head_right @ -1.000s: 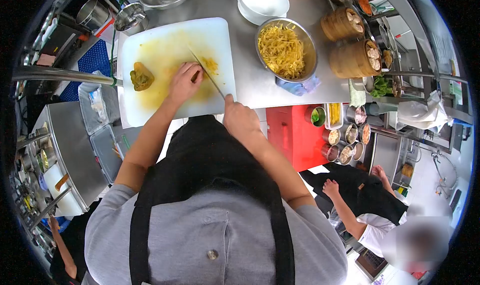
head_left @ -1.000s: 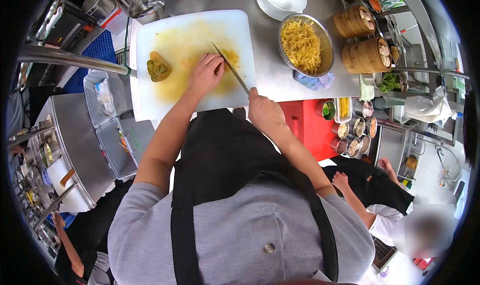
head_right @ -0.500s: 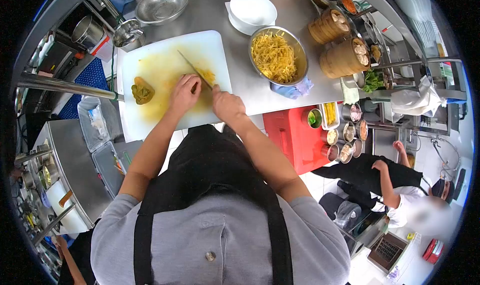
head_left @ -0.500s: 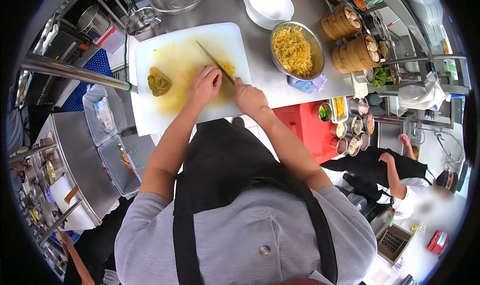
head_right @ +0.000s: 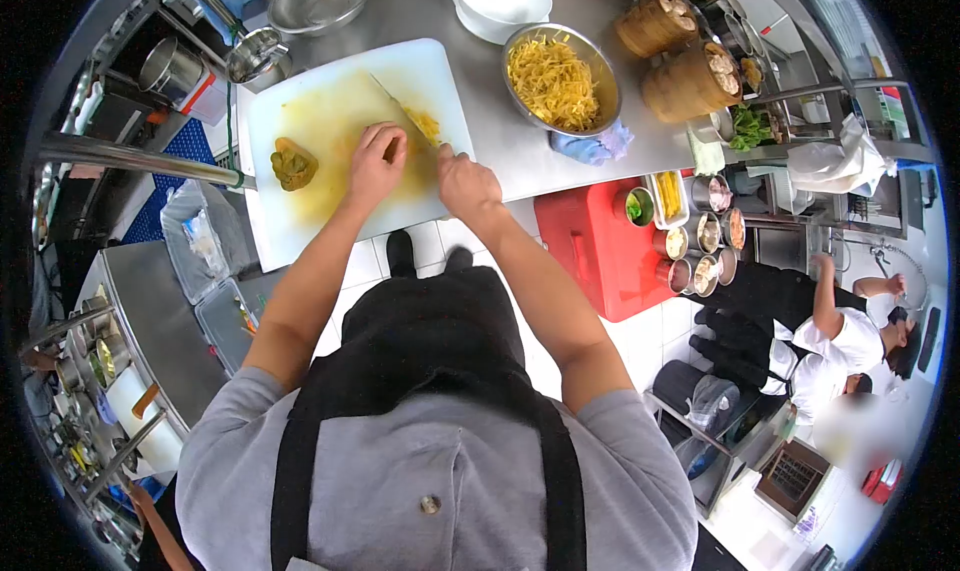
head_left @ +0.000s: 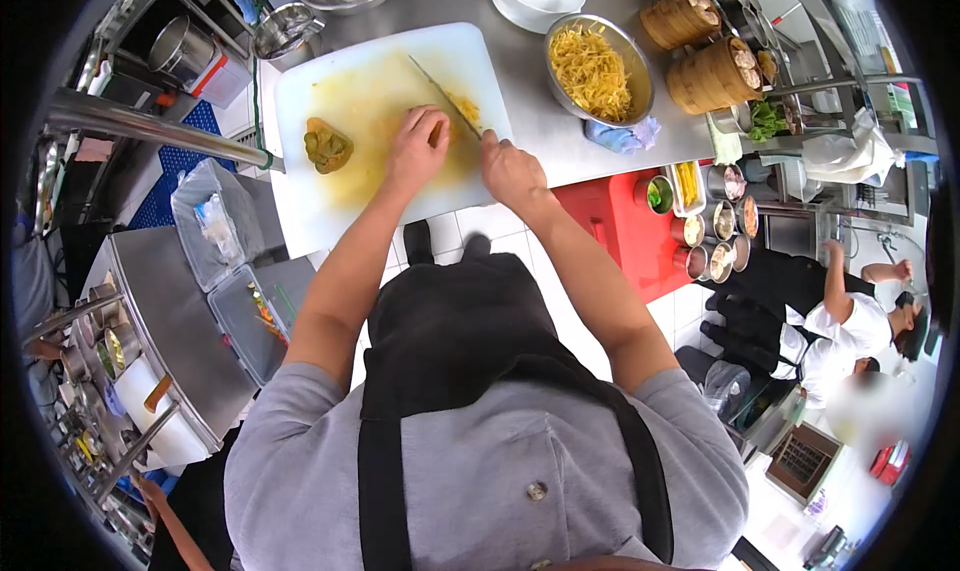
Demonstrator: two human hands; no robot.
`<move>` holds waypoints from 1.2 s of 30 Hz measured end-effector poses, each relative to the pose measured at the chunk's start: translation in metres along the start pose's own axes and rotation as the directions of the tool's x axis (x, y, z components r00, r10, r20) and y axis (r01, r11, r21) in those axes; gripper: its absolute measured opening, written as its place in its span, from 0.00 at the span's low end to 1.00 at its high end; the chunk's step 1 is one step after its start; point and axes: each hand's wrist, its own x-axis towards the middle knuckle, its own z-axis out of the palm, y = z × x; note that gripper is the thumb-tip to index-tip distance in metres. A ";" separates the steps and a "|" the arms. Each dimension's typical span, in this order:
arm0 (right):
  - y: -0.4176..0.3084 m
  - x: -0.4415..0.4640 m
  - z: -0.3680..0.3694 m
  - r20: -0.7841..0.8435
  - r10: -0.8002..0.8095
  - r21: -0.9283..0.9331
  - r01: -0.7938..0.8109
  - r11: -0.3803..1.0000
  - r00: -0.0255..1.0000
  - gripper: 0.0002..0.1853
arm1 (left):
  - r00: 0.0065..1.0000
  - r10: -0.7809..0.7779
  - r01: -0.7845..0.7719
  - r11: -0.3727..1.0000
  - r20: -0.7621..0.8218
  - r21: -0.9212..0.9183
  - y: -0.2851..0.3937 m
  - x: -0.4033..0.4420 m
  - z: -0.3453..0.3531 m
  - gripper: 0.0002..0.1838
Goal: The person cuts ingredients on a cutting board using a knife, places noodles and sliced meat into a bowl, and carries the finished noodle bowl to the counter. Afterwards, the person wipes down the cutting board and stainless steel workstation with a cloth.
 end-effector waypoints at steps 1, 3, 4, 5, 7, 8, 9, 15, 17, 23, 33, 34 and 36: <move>0.000 0.001 -0.001 0.014 -0.009 -0.038 0.010 0.999 1.000 0.16 | 0.998 -0.010 0.008 0.999 -0.061 -0.032 0.000 0.002 -0.001 0.06; 0.000 -0.003 -0.005 0.001 -0.025 -0.035 0.025 0.999 1.000 0.16 | 0.990 -0.033 0.029 0.999 -0.136 -0.034 0.006 0.001 -0.003 0.07; 0.000 -0.004 -0.009 0.002 -0.041 -0.033 0.041 0.999 0.999 0.16 | 0.976 -0.070 0.062 0.997 -0.207 -0.041 0.011 0.002 -0.005 0.08; 0.001 -0.006 -0.012 -0.012 -0.049 -0.035 0.049 0.998 0.999 0.16 | 0.974 -0.058 0.052 0.998 -0.218 -0.033 0.016 0.003 -0.009 0.08; 0.003 -0.010 -0.013 -0.027 -0.063 -0.073 0.061 0.996 0.998 0.15 | 0.984 -0.145 0.143 0.989 -0.107 -0.025 0.027 0.002 -0.020 0.10; 0.004 -0.010 -0.014 -0.047 -0.070 -0.066 0.067 0.996 0.996 0.15 | 0.985 -0.126 0.125 0.992 -0.114 -0.012 0.033 0.002 -0.024 0.10; 0.006 -0.011 -0.016 -0.073 -0.050 -0.049 0.047 0.998 0.996 0.15 | 0.999 -0.029 0.025 0.992 0.027 0.123 0.040 0.003 -0.029 0.12; 0.014 -0.024 -0.015 -0.246 -0.010 0.013 0.013 1.000 0.969 0.13 | 0.880 0.034 -0.260 0.869 0.473 0.421 0.067 0.012 -0.023 0.23; 0.019 -0.021 -0.004 -0.338 -0.086 -0.030 0.081 0.996 0.937 0.12 | 0.835 -0.046 -0.255 0.851 0.548 0.459 0.051 0.024 -0.016 0.24; 0.027 -0.029 -0.016 -0.377 0.032 0.093 0.004 0.996 0.926 0.12 | 0.761 -0.108 -0.229 0.878 0.639 0.421 0.060 0.051 -0.026 0.25; 0.068 -0.091 -0.025 -0.358 -0.020 -0.054 0.000 0.999 0.934 0.13 | 0.780 -0.132 -0.194 0.878 0.611 0.438 -0.005 0.061 -0.012 0.25; 0.071 -0.100 -0.024 -0.343 0.001 -0.019 -0.008 1.000 0.939 0.14 | 0.782 -0.111 -0.169 0.910 0.614 0.379 -0.022 0.063 -0.010 0.25; 0.079 -0.114 -0.021 -0.334 0.046 0.080 -0.020 0.997 0.941 0.12 | 0.827 -0.056 -0.077 0.974 0.559 0.211 -0.034 0.070 -0.014 0.22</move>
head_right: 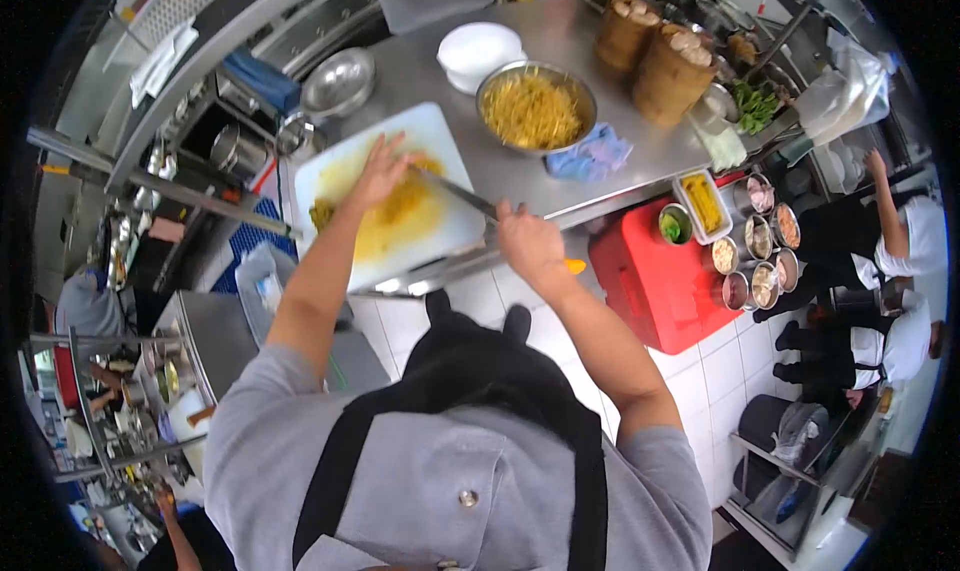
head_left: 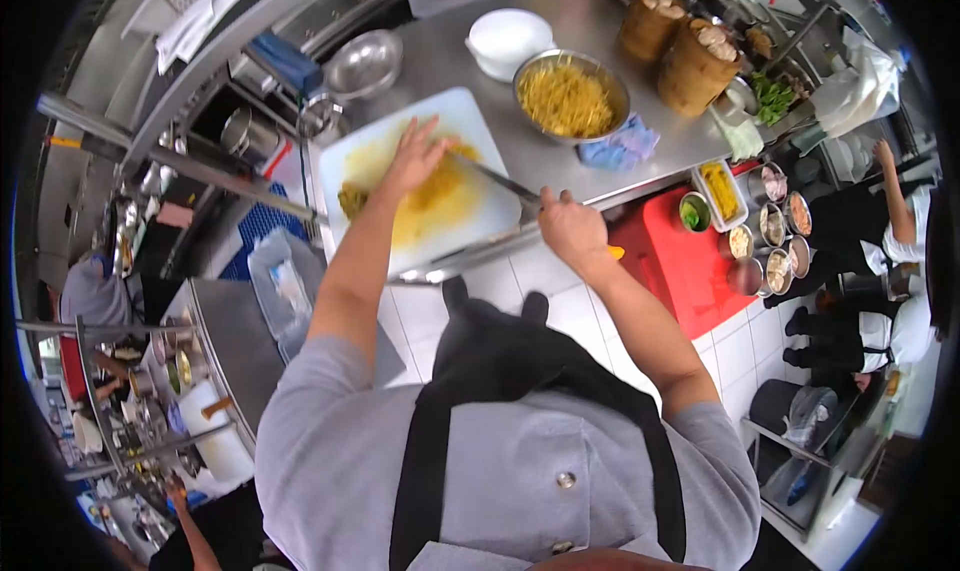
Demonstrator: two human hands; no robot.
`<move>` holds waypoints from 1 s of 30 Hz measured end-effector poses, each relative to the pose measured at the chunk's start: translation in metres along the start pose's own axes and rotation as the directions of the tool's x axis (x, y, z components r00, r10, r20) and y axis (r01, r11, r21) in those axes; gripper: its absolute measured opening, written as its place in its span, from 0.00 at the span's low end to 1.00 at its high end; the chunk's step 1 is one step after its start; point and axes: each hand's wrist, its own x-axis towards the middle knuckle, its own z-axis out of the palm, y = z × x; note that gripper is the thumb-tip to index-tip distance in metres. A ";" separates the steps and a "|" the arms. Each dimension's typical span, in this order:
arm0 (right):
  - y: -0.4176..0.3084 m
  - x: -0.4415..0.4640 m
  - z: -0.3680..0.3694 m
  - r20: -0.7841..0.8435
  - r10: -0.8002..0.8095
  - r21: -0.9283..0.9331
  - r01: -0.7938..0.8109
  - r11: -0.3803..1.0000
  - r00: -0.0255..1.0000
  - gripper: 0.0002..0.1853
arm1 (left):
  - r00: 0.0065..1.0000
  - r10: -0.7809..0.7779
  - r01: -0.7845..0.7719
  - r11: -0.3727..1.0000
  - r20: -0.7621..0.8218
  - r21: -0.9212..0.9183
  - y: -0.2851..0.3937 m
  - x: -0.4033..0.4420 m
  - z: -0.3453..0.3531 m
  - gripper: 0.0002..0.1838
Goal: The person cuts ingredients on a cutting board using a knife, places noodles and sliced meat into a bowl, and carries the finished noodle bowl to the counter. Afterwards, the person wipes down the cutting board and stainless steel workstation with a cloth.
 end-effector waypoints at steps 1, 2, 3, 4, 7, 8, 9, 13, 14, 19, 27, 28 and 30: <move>0.001 -0.005 -0.002 0.028 -0.008 0.003 0.008 1.000 1.000 0.12 | 0.996 -0.079 0.073 0.987 -0.036 -0.142 -0.003 0.006 -0.004 0.21; 0.003 -0.007 -0.006 0.022 -0.020 0.060 0.018 0.998 1.000 0.11 | 0.995 -0.094 0.089 0.985 -0.029 -0.150 -0.007 0.013 -0.009 0.21; 0.004 -0.009 -0.006 0.013 -0.024 0.118 0.023 0.993 1.000 0.10 | 0.957 -0.288 0.281 0.901 0.028 -0.330 -0.013 0.018 -0.013 0.22; 0.005 -0.008 -0.004 0.026 -0.021 0.118 0.018 0.993 0.999 0.10 | 0.883 -0.455 0.451 0.751 0.117 -0.482 -0.016 0.021 -0.012 0.22; 0.009 0.011 0.017 0.057 0.011 0.204 -0.023 0.979 0.998 0.14 | 0.878 -0.476 0.456 0.864 -0.049 -0.212 -0.015 0.027 0.002 0.21; 0.011 0.018 0.034 -0.007 -0.001 0.267 0.003 0.964 1.000 0.16 | 0.877 -0.477 0.457 0.863 -0.050 -0.214 -0.013 0.028 0.009 0.21; 0.014 0.023 0.047 -0.074 -0.010 0.326 0.033 0.945 0.997 0.18 | 0.891 -0.448 0.451 0.892 -0.068 0.027 -0.010 0.031 0.018 0.21; 0.011 0.026 0.051 -0.077 0.036 0.376 -0.005 0.926 0.996 0.23 | 0.874 -0.486 0.475 0.847 -0.014 0.239 0.019 0.032 0.022 0.28; 0.004 0.021 0.042 0.074 0.098 0.521 -0.123 0.845 0.992 0.22 | 0.872 -0.490 0.478 0.845 -0.014 0.238 0.030 0.029 0.018 0.28; -0.018 0.031 0.042 0.311 0.151 0.671 -0.329 0.664 0.939 0.22 | 0.901 -0.432 0.433 0.899 -0.024 0.059 0.049 0.031 0.027 0.34; -0.004 0.051 -0.005 0.192 0.029 0.721 -0.161 0.674 0.981 0.21 | 0.886 -0.416 0.377 0.904 -0.204 -0.204 0.077 0.059 0.013 0.25; 0.002 0.050 -0.022 0.193 0.046 0.719 -0.173 0.673 0.980 0.21 | 0.892 -0.397 0.315 0.888 -0.215 -0.335 0.092 0.069 0.001 0.22; 0.018 0.045 -0.056 -0.038 0.061 0.617 -0.024 0.787 0.997 0.18 | 0.905 -0.349 0.188 0.841 -0.243 -0.507 0.120 0.105 -0.005 0.19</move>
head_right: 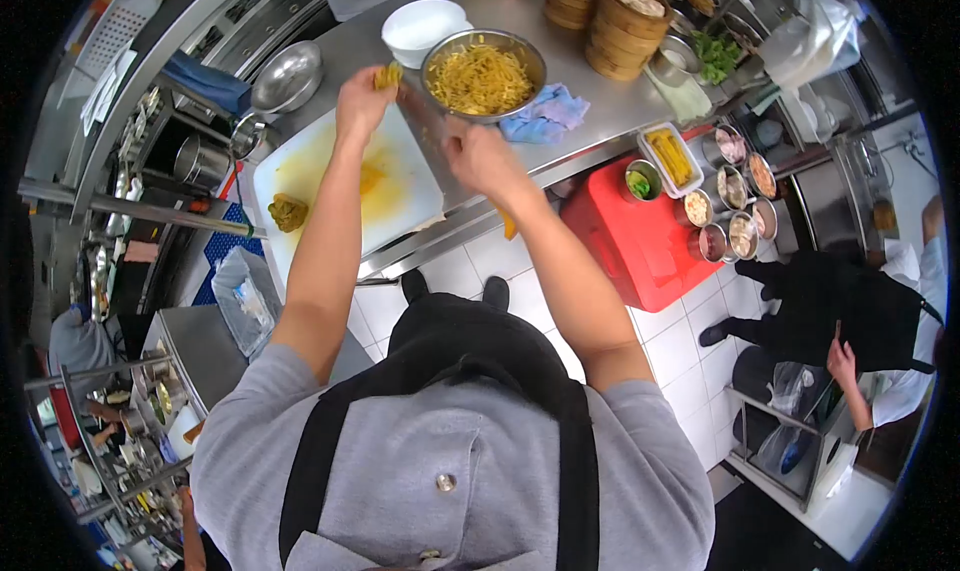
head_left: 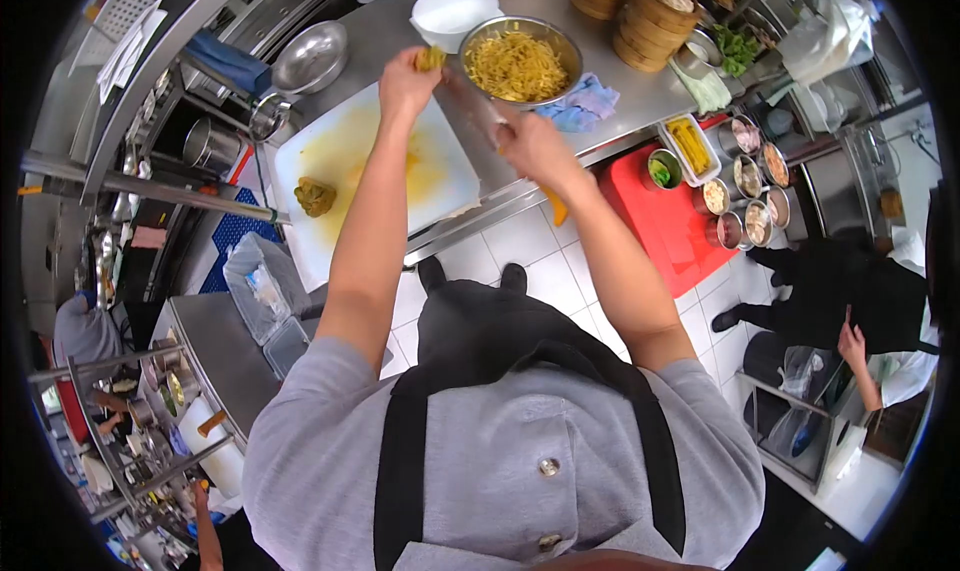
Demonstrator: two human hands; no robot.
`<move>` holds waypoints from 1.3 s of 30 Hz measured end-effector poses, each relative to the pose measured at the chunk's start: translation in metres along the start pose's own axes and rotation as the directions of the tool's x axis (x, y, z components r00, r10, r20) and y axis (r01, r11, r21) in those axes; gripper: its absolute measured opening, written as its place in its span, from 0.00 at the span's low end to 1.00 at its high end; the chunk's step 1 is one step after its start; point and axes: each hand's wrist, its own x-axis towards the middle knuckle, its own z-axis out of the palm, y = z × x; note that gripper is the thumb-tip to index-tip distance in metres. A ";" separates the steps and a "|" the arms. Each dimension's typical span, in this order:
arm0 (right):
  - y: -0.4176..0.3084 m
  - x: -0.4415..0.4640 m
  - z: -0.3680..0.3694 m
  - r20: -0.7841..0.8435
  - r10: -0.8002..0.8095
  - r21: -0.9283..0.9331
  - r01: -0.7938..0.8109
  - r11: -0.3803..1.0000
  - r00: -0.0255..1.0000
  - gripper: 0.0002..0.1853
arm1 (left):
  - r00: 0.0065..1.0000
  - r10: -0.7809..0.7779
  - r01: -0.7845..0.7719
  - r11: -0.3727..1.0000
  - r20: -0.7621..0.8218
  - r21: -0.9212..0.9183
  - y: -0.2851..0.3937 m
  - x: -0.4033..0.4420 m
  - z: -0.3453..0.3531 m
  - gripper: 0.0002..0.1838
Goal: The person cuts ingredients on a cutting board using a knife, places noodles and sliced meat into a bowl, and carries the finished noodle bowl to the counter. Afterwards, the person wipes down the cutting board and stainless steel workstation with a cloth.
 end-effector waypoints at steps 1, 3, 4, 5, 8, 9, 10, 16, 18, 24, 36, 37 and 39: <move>-0.004 -0.001 -0.019 -0.068 -0.046 -0.059 0.042 0.997 0.997 0.18 | 1.000 0.014 -0.014 1.000 0.014 -0.007 0.021 0.010 0.013 0.19; -0.011 -0.009 -0.055 -0.125 0.001 -0.146 -0.019 0.989 0.992 0.14 | 0.986 0.155 -0.150 0.985 -0.060 0.088 0.068 0.020 0.042 0.19; -0.016 -0.013 -0.072 -0.150 0.017 -0.174 -0.044 0.984 0.988 0.14 | 0.987 0.162 -0.159 0.975 -0.006 0.157 0.092 0.020 0.052 0.23; -0.022 -0.019 -0.088 -0.098 0.163 -0.087 -0.171 0.981 0.982 0.13 | 0.986 0.153 -0.163 0.968 0.070 0.189 0.090 0.032 0.068 0.23; 0.002 -0.031 -0.102 -0.035 0.380 -0.010 -0.381 0.925 0.924 0.14 | 0.977 0.178 -0.203 0.947 0.121 0.248 0.051 0.057 0.106 0.22; 0.013 -0.036 -0.103 -0.022 0.430 0.095 -0.426 0.900 0.903 0.14 | 0.976 0.200 -0.215 0.936 0.082 0.279 0.051 0.063 0.114 0.19; 0.020 -0.040 -0.105 -0.002 0.474 0.199 -0.464 0.863 0.880 0.14 | 0.949 0.297 -0.313 0.927 0.105 0.204 0.066 0.048 0.111 0.20; 0.044 -0.026 -0.110 0.061 0.450 0.403 -0.434 0.806 0.891 0.12 | 0.628 0.601 -0.770 0.574 0.495 0.279 0.094 -0.064 0.116 0.29; 0.037 -0.027 -0.113 0.087 0.448 0.457 -0.435 0.776 0.890 0.12 | 0.705 0.534 -0.695 0.650 0.468 0.307 0.088 -0.045 0.121 0.30; 0.025 -0.058 -0.121 0.064 0.469 0.422 -0.450 0.787 0.881 0.14 | 0.826 0.359 -0.507 0.809 0.434 0.297 0.045 0.060 0.130 0.29; 0.012 -0.098 -0.020 0.086 0.374 0.263 -0.383 0.885 0.923 0.24 | 0.915 0.066 -0.292 0.788 0.399 0.541 -0.017 0.021 -0.056 0.12; 0.023 -0.097 -0.005 0.050 0.298 0.156 -0.302 0.940 0.953 0.24 | 0.895 -0.074 -0.222 0.781 0.440 0.583 -0.036 0.006 -0.063 0.12; 0.043 -0.090 0.020 0.087 0.275 0.103 -0.283 0.953 0.958 0.24 | 0.859 -0.216 -0.148 0.763 0.463 0.630 -0.068 -0.017 -0.066 0.13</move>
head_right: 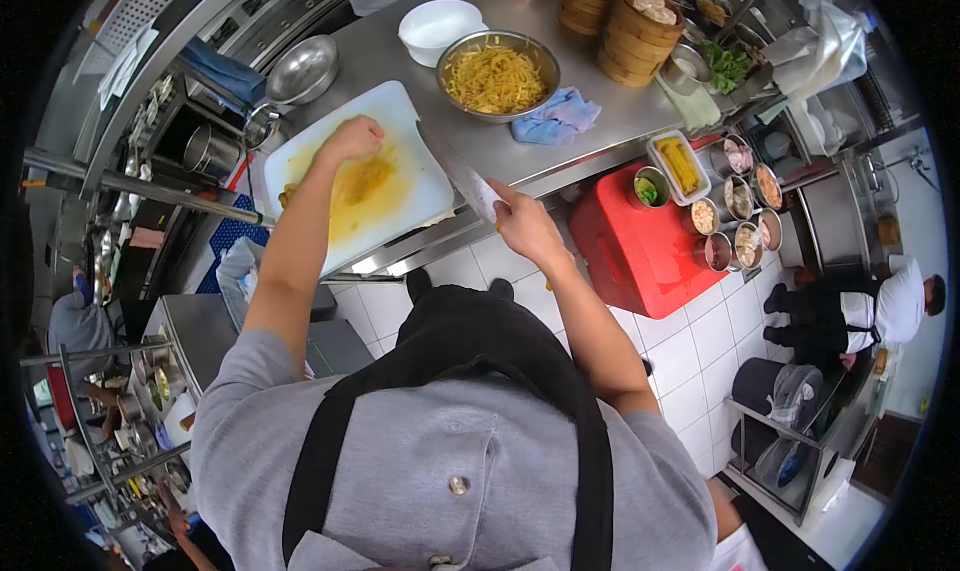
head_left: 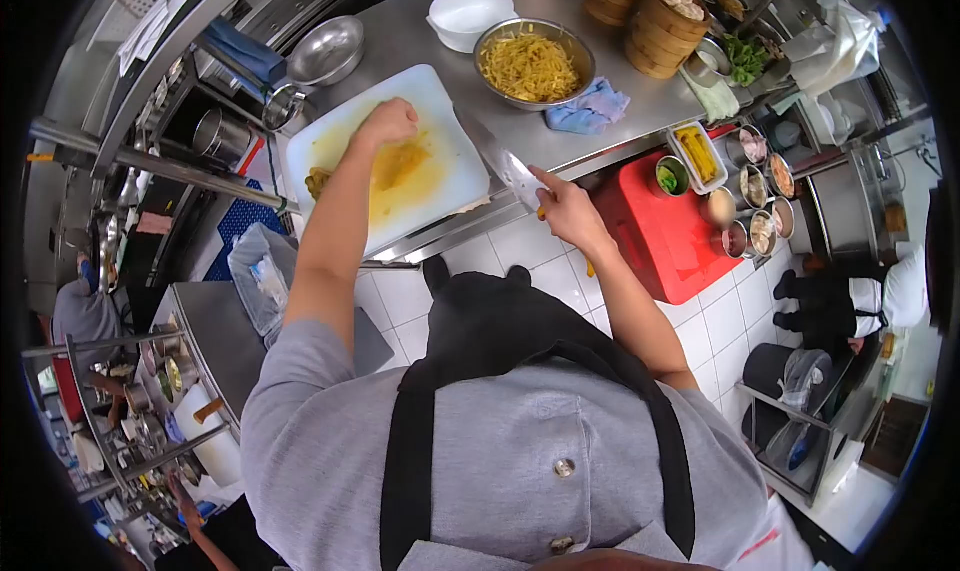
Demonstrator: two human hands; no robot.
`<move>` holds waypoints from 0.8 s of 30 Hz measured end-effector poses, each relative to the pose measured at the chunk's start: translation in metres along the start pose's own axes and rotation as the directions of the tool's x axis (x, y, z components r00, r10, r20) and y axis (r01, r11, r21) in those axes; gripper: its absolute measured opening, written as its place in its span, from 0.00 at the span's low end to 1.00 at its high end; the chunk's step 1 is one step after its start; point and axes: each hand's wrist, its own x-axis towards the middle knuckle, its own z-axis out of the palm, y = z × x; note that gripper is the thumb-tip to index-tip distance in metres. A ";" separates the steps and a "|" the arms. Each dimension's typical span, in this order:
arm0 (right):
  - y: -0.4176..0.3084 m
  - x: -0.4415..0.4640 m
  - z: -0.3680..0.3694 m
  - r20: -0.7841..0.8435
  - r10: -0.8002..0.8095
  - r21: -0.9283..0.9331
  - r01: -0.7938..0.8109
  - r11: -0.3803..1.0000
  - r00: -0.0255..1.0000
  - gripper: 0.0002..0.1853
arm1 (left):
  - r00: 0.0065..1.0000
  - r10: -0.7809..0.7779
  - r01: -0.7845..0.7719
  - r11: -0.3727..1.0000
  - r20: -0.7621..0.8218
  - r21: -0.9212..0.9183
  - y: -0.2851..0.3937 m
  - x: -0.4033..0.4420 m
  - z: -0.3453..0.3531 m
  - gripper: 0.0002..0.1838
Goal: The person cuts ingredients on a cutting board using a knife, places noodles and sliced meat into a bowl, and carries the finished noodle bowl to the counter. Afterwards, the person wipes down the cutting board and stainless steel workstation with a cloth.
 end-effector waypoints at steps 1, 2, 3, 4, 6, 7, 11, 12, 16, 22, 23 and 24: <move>0.008 0.008 0.009 0.023 -0.016 -0.056 0.017 0.998 1.000 0.25 | 0.999 0.031 -0.031 0.999 -0.016 -0.020 -0.008 -0.005 0.013 0.14; 0.017 0.016 0.017 0.031 -0.072 -0.134 0.075 0.988 0.997 0.26 | 0.997 0.063 -0.064 0.997 -0.034 -0.041 -0.015 -0.006 0.022 0.15; 0.025 0.022 0.025 0.039 -0.077 -0.137 0.082 0.987 0.996 0.26 | 0.998 0.054 -0.056 0.997 -0.039 -0.044 -0.016 -0.009 0.026 0.15; 0.029 0.025 0.030 0.040 -0.123 -0.193 0.128 0.973 0.992 0.26 | 0.998 0.039 -0.042 0.996 -0.048 -0.080 -0.013 -0.011 0.030 0.15; 0.029 0.026 0.035 0.049 -0.172 -0.246 0.178 0.953 0.984 0.27 | 0.998 0.016 -0.023 0.993 -0.058 -0.118 -0.007 -0.017 0.032 0.16; 0.023 0.023 0.036 0.076 -0.084 -0.195 0.097 0.976 0.994 0.26 | 0.999 0.024 -0.031 0.991 -0.049 -0.128 -0.003 -0.019 0.032 0.15; 0.009 0.022 0.049 0.154 0.037 -0.085 -0.024 0.996 0.987 0.25 | 0.998 0.057 -0.059 0.991 -0.023 -0.119 0.013 -0.031 0.029 0.13; 0.003 0.022 0.050 0.183 0.052 -0.057 -0.042 0.997 0.982 0.26 | 0.998 0.060 -0.062 0.991 -0.021 -0.119 0.014 -0.032 0.033 0.13; -0.002 0.033 0.056 0.220 0.049 0.119 -0.077 0.990 0.974 0.26 | 0.978 0.109 -0.132 0.983 -0.176 -0.124 0.012 -0.026 0.045 0.12; -0.016 0.030 0.008 0.241 0.058 0.332 -0.139 0.933 0.969 0.25 | 0.882 -0.015 -0.214 0.878 -0.472 -0.428 0.046 -0.029 -0.013 0.10; -0.022 0.025 -0.006 0.217 0.049 0.385 -0.132 0.913 0.975 0.25 | 0.803 -0.017 -0.306 0.846 -0.596 -0.436 0.054 -0.026 -0.021 0.10; -0.030 0.022 -0.021 0.198 0.053 0.387 -0.127 0.913 0.979 0.25 | 0.802 0.001 -0.324 0.841 -0.598 -0.434 0.064 -0.015 -0.023 0.10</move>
